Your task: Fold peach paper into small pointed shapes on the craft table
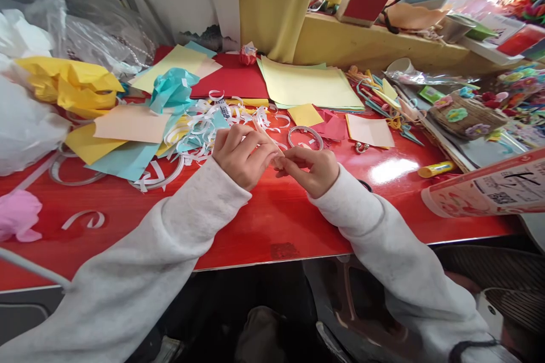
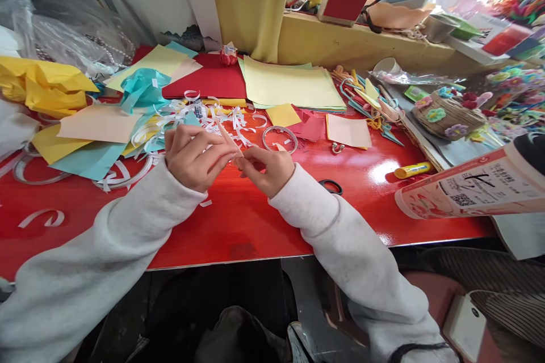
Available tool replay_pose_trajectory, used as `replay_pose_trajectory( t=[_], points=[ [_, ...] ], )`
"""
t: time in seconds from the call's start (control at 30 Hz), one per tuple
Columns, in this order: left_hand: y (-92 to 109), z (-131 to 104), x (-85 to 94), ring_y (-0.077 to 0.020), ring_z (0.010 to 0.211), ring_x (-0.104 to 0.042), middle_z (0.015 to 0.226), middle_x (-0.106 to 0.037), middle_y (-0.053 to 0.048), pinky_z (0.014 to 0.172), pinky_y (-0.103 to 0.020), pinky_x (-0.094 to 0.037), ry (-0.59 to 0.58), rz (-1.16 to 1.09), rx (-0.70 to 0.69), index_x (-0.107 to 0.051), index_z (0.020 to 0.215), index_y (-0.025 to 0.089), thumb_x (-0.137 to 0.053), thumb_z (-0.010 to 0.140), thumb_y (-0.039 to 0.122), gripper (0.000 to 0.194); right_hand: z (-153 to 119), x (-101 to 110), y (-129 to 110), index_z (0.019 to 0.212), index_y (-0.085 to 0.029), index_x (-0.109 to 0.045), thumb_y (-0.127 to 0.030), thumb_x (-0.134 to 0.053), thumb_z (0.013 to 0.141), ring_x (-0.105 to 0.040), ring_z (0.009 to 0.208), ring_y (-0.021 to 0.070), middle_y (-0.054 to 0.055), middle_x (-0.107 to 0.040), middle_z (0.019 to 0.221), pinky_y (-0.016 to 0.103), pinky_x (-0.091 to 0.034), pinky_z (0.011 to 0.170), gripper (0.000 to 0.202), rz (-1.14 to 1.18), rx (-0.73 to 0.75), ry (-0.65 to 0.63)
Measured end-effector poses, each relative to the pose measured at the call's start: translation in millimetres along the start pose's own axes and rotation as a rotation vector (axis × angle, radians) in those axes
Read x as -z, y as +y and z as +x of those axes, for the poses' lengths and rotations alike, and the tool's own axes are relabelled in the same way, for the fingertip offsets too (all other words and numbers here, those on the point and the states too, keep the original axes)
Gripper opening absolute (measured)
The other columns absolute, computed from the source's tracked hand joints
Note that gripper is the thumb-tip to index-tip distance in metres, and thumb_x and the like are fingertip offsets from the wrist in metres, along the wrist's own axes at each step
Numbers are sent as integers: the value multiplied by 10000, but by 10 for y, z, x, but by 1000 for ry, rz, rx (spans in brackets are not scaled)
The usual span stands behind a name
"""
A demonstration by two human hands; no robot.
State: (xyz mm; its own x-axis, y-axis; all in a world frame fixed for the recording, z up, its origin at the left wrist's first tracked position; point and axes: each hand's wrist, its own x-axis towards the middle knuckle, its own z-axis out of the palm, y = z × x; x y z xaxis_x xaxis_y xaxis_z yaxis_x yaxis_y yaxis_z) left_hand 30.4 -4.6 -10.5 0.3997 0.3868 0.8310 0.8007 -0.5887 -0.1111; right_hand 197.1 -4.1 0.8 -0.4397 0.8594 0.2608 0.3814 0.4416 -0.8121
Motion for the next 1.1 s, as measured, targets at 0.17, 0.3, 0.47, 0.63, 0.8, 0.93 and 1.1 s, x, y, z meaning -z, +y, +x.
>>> replay_pose_trajectory(
  t=[0.17,0.3,0.47,0.63,0.8,0.93,1.1],
  points=[
    [0,-10,-15,-160,731,-515,725,-619,1,623,-299,-345,27,13,-37,-626,778,208,-530,745,222,102,-6,-15,47,773,-143,-584,-230,-462,766,-639,601,107,28,-657,714,188,-531,577,150,-79,89,-1],
    [6,-31,-36,-158,724,-505,697,-613,0,621,-302,-343,-3,-60,23,-628,774,218,-522,755,262,116,-7,-18,58,791,-147,-590,-198,-462,762,-642,634,106,23,-660,716,185,-535,609,141,-103,139,11],
    [23,-23,-11,-154,730,-491,710,-613,-11,629,-307,-349,-63,-130,88,-634,779,221,-506,764,281,142,-24,-20,12,803,-142,-589,-178,-453,767,-638,647,101,29,-662,724,193,-535,627,146,-153,193,39],
    [32,-14,3,-156,737,-488,719,-615,-7,634,-310,-350,-90,-143,101,-633,770,213,-491,772,275,155,-40,-29,-22,802,-142,-584,-164,-437,775,-635,654,95,30,-661,730,195,-531,634,152,-180,208,45],
    [23,-41,-28,-160,749,-486,726,-621,2,640,-310,-344,-58,-147,68,-619,782,207,-511,761,263,124,-44,-31,-17,813,-135,-585,-164,-432,775,-634,652,93,33,-665,734,195,-526,636,160,-192,211,48],
    [28,-54,-37,-169,764,-490,728,-611,-7,650,-321,-328,-48,-136,38,-602,778,191,-487,774,245,126,-47,-29,-17,812,-153,-586,-171,-414,778,-632,675,95,22,-666,738,201,-520,652,176,-200,193,32],
    [52,-39,-35,-167,720,-492,681,-598,-10,607,-313,-328,-10,-106,9,-578,700,175,-483,755,208,115,-56,-39,-27,791,-181,-581,-164,-415,769,-625,670,99,4,-661,737,222,-518,655,168,-214,184,43]
  ],
)
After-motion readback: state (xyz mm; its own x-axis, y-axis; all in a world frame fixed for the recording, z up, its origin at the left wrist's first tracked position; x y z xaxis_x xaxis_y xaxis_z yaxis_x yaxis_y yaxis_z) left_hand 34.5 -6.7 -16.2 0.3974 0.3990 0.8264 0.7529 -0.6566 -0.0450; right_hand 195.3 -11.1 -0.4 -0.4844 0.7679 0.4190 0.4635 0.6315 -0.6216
